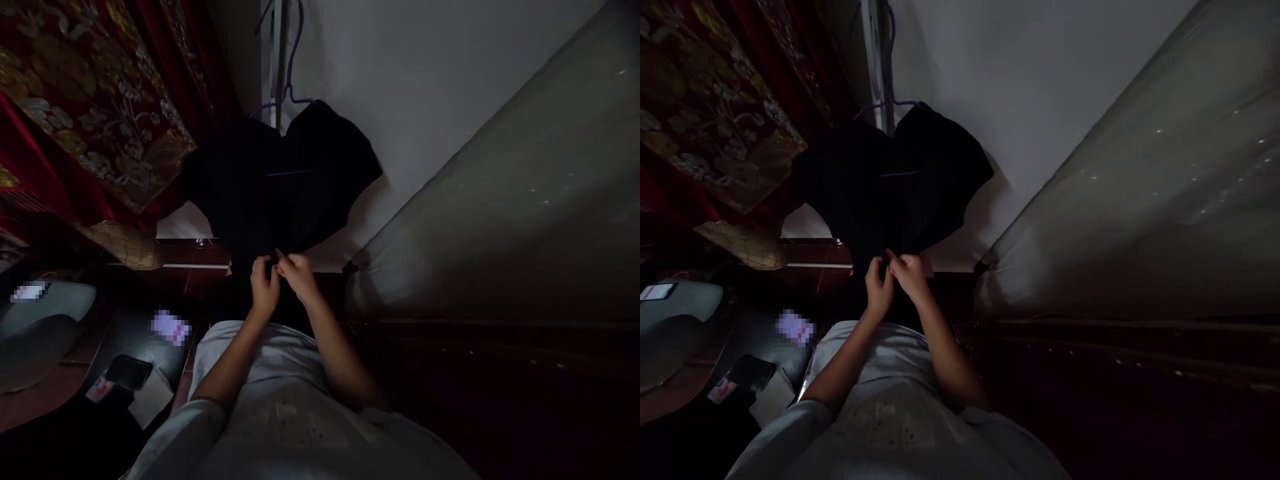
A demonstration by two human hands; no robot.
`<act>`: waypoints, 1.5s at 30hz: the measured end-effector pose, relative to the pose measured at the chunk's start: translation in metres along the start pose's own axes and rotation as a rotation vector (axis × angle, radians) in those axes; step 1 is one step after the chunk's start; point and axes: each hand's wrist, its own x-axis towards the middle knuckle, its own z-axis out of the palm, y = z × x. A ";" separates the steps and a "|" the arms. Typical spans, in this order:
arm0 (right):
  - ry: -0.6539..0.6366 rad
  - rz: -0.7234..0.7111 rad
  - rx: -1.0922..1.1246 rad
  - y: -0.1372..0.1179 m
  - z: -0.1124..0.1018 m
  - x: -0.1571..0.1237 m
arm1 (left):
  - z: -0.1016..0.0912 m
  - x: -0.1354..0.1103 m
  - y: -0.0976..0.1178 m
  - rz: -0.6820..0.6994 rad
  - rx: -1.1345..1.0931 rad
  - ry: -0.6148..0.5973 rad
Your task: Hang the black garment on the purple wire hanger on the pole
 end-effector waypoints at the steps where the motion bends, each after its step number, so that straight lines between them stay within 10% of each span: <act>1: -0.017 -0.012 0.046 -0.001 0.001 -0.002 | 0.001 0.003 -0.001 -0.013 0.001 0.008; 8: -0.028 0.140 0.350 -0.022 -0.007 0.002 | -0.008 0.012 -0.015 -0.122 0.221 -0.177; 16: -0.013 -0.272 0.269 -0.169 -0.014 0.075 | -0.013 0.026 -0.034 -0.256 0.309 -0.354; 21: -0.109 -0.369 0.161 -0.192 -0.001 0.061 | -0.017 0.076 -0.005 -0.225 0.263 -0.523; 23: -0.108 -0.395 0.135 -0.184 -0.001 0.055 | -0.024 0.105 0.023 -0.114 0.167 -0.514; 27: -0.096 -0.456 0.073 -0.176 -0.009 0.050 | -0.045 0.167 0.096 0.434 -0.126 -0.005; 31: -0.025 -0.552 0.035 -0.179 -0.015 0.050 | -0.059 0.212 0.138 0.797 0.063 -0.154; 34: 0.042 -0.594 0.040 -0.177 -0.015 0.051 | -0.059 0.222 0.130 0.573 -0.020 -0.317; 39: 0.092 -0.509 0.119 -0.165 -0.016 0.054 | -0.061 0.219 0.104 0.085 -0.481 -0.209; 45: 0.064 -0.461 0.130 -0.167 -0.022 0.053 | -0.066 0.232 0.098 0.031 -0.553 -0.222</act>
